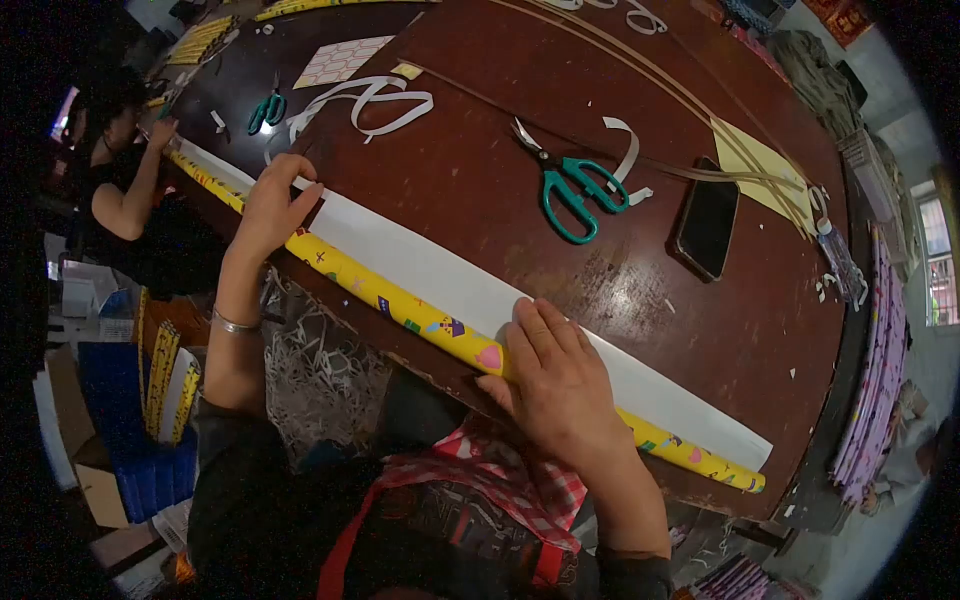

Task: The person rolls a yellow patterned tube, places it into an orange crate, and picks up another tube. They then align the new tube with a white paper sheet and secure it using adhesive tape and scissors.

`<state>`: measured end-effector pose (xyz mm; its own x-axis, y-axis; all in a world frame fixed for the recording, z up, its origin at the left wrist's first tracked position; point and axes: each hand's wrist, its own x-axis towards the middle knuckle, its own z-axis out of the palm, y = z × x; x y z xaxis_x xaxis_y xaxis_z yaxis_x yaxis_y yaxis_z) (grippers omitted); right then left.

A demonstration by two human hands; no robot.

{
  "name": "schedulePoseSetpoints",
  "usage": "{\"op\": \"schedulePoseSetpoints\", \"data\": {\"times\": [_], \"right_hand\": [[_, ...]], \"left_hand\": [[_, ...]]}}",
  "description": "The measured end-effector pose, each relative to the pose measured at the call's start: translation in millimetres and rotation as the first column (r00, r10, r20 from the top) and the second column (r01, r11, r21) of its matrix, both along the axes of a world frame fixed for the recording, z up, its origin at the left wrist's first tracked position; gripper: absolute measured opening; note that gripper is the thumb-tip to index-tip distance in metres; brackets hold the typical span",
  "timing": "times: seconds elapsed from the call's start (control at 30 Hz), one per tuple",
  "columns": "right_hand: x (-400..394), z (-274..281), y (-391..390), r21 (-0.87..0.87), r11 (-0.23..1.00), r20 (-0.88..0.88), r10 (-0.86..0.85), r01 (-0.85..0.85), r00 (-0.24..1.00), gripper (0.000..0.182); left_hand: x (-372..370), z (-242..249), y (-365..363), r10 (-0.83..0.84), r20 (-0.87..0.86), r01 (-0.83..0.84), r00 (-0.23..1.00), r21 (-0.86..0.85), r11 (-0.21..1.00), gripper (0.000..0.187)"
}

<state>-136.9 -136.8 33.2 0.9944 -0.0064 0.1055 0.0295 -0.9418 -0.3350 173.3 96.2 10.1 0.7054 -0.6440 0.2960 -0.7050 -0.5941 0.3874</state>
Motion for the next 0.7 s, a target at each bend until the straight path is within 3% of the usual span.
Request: {"op": "schedulePoseSetpoints", "data": {"times": [0.17,0.47,0.6,0.67,0.7], "right_hand": [[0.6,-1.9,0.6,0.021,1.0,0.023,-0.008,0.007,1.0,0.048],[-2.2,-4.7,0.3,-0.001,1.0,0.071,0.017,-0.017,0.997,0.041],[-1.6,-2.6,2.4,-0.009,1.0,0.051,0.017,-0.016,0.999,0.04],[-2.3,-7.8,1.3,0.037,0.999,0.099,0.016,-0.019,0.995,0.036],[-3.1,-8.1,0.8,0.03,0.999,0.106,0.016,-0.019,0.994,0.036]], "left_hand": [[7.9,1.1,3.4,-0.027,-0.043,0.028,0.999,0.023,0.999,0.018],[7.4,7.9,-3.1,0.089,-0.168,-0.071,0.982,0.11,0.991,0.03],[-4.3,19.2,-9.5,0.18,-0.143,-0.16,0.973,0.138,0.977,0.04],[-18.4,26.8,-18.2,0.281,-0.044,-0.263,0.959,0.24,0.934,0.043],[-26.1,22.2,-20.3,0.27,0.065,-0.278,0.961,0.208,0.938,0.046]]}}
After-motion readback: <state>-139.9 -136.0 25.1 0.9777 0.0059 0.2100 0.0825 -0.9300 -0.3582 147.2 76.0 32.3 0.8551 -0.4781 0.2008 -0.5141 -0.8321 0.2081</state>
